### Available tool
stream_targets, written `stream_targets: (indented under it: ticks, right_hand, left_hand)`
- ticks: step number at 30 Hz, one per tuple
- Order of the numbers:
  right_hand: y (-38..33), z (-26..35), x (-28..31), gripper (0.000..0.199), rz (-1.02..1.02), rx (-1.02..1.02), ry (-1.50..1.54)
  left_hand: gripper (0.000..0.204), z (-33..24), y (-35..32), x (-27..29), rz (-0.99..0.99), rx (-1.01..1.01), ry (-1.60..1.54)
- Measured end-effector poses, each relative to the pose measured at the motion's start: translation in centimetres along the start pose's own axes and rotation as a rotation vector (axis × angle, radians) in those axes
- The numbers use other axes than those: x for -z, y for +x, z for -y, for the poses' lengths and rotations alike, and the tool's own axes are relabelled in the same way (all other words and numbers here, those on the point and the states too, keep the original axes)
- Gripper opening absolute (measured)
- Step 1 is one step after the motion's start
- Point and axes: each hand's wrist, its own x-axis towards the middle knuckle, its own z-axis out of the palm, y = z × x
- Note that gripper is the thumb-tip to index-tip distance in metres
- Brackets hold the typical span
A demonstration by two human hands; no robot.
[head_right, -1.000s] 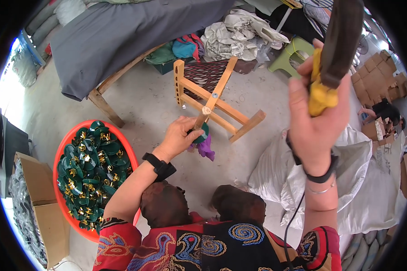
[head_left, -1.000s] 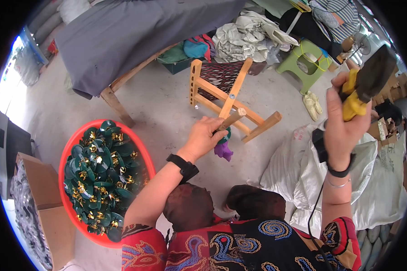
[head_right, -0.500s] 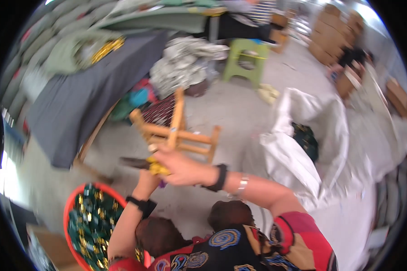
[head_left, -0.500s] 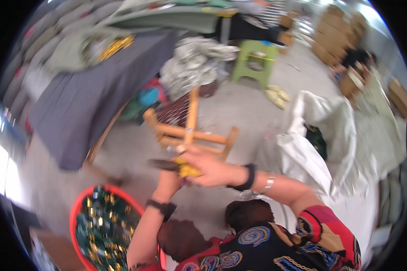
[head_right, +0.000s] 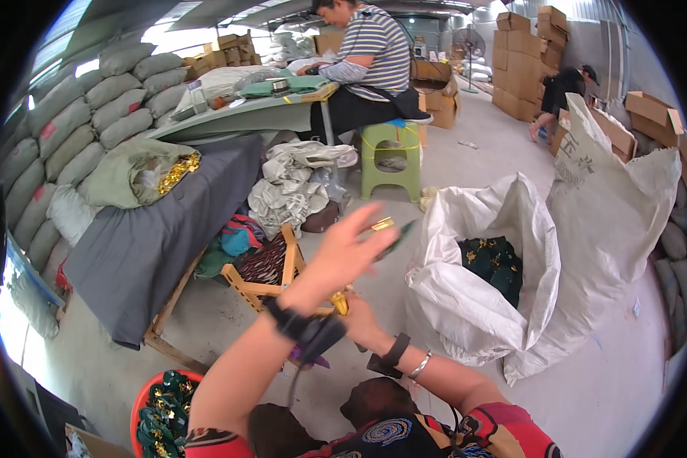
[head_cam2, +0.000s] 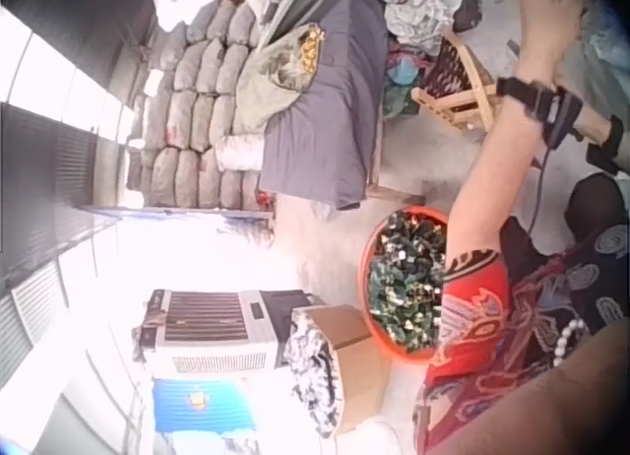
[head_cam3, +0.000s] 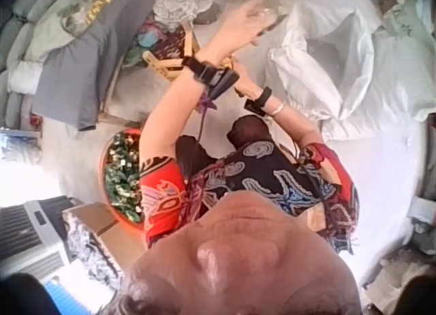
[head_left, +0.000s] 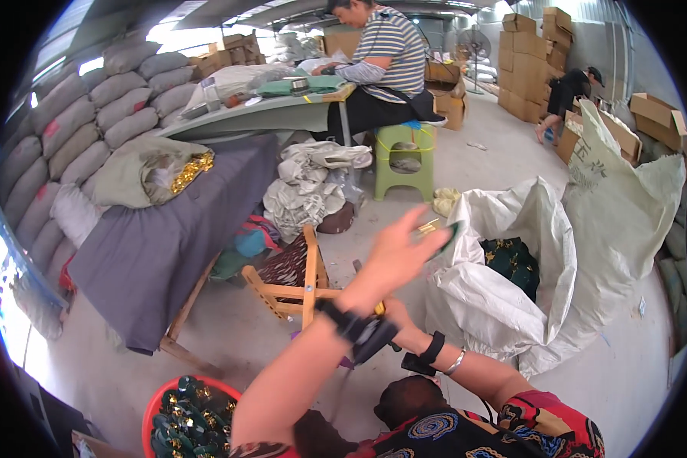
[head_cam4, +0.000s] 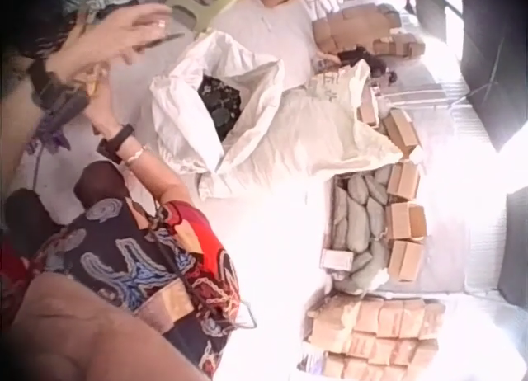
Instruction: The recorder is assembling green fabric components, possibly holiday ornaments or decorations, using pliers to attach small gold pieces.
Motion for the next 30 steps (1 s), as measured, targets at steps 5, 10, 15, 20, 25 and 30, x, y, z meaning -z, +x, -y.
stream_targets:
  ticks: [5,10,15,20,25,30]
  right_hand:
    - [-0.6,-0.3,0.3,0.047,0.140,0.184,0.023]
    - [0.6,5.5,3.2,0.016,0.059,-0.179,-0.001]
    - [0.9,3.9,-1.9,0.030,0.208,-0.197,0.104]
    - [0.7,5.6,-2.8,0.028,0.212,-0.184,0.140]
    - [-0.5,4.2,-5.7,0.028,0.302,-0.117,0.127]
    - [-0.4,4.2,-5.2,0.038,0.277,-0.089,-0.089]
  left_hand:
    - [0.062,0.1,-0.9,0.0,-0.091,-0.246,0.184]
    - [0.039,3.5,-13.6,7.6,-0.343,-0.182,0.647]
    - [0.031,8.1,-35.8,15.7,-0.876,0.302,1.125]
    - [0.038,8.2,-49.1,19.7,-1.217,0.786,1.440]
    - [0.039,10.4,-54.2,20.8,-1.076,1.001,1.455]
    - [0.026,11.6,-55.3,22.4,-1.003,1.165,1.418]
